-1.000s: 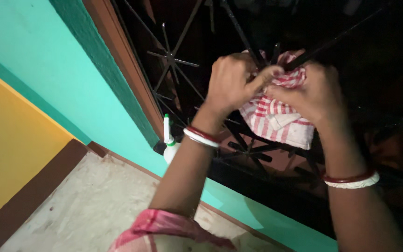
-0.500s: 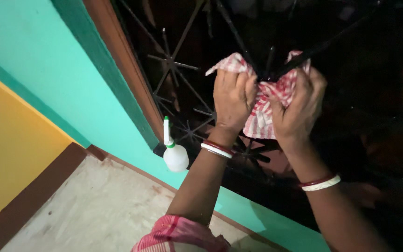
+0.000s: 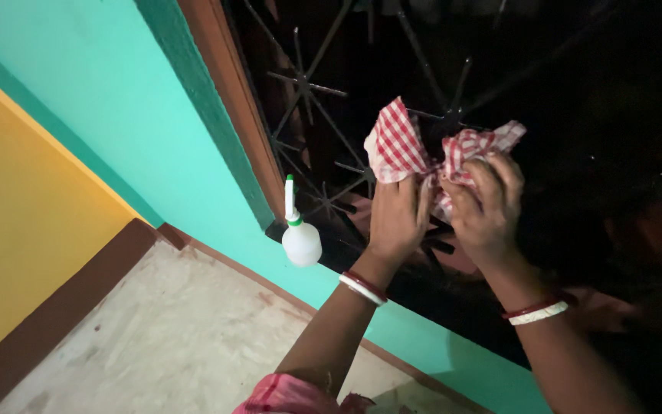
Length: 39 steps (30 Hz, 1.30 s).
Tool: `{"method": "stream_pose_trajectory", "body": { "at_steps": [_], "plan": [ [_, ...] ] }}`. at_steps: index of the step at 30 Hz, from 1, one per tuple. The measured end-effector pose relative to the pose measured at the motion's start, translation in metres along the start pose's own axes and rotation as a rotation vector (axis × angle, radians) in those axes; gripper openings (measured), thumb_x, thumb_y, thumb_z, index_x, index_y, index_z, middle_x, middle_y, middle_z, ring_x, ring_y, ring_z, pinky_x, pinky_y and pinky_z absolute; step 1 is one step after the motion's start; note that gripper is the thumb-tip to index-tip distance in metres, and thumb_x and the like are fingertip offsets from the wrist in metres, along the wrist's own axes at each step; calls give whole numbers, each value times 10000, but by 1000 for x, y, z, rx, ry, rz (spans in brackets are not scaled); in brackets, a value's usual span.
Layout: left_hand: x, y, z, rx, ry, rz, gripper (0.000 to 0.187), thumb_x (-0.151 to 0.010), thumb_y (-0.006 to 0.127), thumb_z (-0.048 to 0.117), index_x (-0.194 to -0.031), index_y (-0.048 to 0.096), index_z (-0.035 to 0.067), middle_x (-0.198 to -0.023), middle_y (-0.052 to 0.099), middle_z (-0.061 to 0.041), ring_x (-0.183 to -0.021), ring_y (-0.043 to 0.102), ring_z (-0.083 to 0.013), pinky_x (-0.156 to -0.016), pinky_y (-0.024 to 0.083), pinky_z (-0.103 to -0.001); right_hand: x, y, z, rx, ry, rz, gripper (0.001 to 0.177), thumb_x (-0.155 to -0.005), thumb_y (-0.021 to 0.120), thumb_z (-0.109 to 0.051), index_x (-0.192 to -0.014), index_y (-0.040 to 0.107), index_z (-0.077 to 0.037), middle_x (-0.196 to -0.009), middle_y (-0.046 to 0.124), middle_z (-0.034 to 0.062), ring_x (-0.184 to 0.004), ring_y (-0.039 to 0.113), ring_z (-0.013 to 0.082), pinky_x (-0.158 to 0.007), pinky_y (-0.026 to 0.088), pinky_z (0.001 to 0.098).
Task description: The person wipes a black metal window grille with a red-and-white checkered cloth. They methodically clean the bars and decorative star-shaped elements, moving the cloth over different sections of the grille. A white spray bottle is visible on the windowsill nearby.
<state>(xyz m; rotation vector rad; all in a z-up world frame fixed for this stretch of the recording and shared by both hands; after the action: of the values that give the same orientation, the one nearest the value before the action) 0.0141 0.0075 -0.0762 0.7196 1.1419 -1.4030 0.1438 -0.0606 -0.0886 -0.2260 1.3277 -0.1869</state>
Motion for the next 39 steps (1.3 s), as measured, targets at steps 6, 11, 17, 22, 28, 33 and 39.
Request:
{"method": "stream_pose_trajectory", "body": {
  "at_steps": [6,11,17,22,28,33,39],
  "plan": [
    [38,9,-12,32,-369,-397,384,-962,666,342,-1046,589,-24,-866,642,-187,-863,608,-383,-823,465,-497,-5,-36,4,-82,32,-2,198,-923,829,12,-1053,725,-97,-1263,549,102,-1263,506,309,-1091,479,450],
    [41,11,1,18,-269,-122,326,-931,675,265,-935,540,-32,-885,566,-219,-852,541,-404,-772,414,-515,-1,-81,3,-401,96,44,118,-916,644,-60,-1029,608,-67,-1226,558,164,-1151,574,300,-981,536,481],
    [-5,10,-12,111,-357,-113,302,-950,596,271,-946,501,-15,-857,562,-202,-770,537,-381,-725,438,-487,-47,-72,-13,124,1,33,263,-946,764,-153,-1167,641,-81,-1338,443,154,-1284,453,353,-1038,470,526],
    [-29,29,-29,34,-319,-93,282,-1025,548,246,-975,479,-23,-901,579,-250,-834,563,-433,-788,438,-540,-49,-27,14,-90,296,-28,401,-966,708,-79,-1334,551,-42,-1453,362,222,-1357,422,410,-1130,475,516],
    [-7,56,-39,24,-332,-131,270,-1030,535,231,-1058,484,-33,-983,592,-266,-918,584,-467,-832,451,-558,-10,6,28,82,130,75,259,-1032,752,-58,-1234,613,-144,-1454,436,140,-1430,439,380,-1200,463,509],
    [11,12,-25,-109,-29,108,420,-940,600,114,-1241,455,-141,-1225,514,-323,-1103,527,-463,-896,433,-530,18,-15,11,-22,-186,142,241,-960,809,-163,-1065,592,-161,-1295,480,124,-1314,450,359,-1093,471,520],
    [9,-6,-37,347,-484,118,391,-951,585,233,-1218,474,-30,-1143,521,-143,-1050,526,-238,-911,451,-445,8,-32,2,117,46,-67,348,-928,735,-277,-1163,612,-53,-1266,495,199,-1278,493,377,-1076,460,561]
  ]
}}
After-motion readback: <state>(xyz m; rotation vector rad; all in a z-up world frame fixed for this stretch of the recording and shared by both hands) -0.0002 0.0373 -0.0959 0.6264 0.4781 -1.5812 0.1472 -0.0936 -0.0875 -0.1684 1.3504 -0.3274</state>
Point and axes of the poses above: each hand's wrist, its own x-axis away from the middle knuckle, its own y-axis out of the palm, z = x × y, the point moved 5 cm from there along -x, towards the middle knuckle
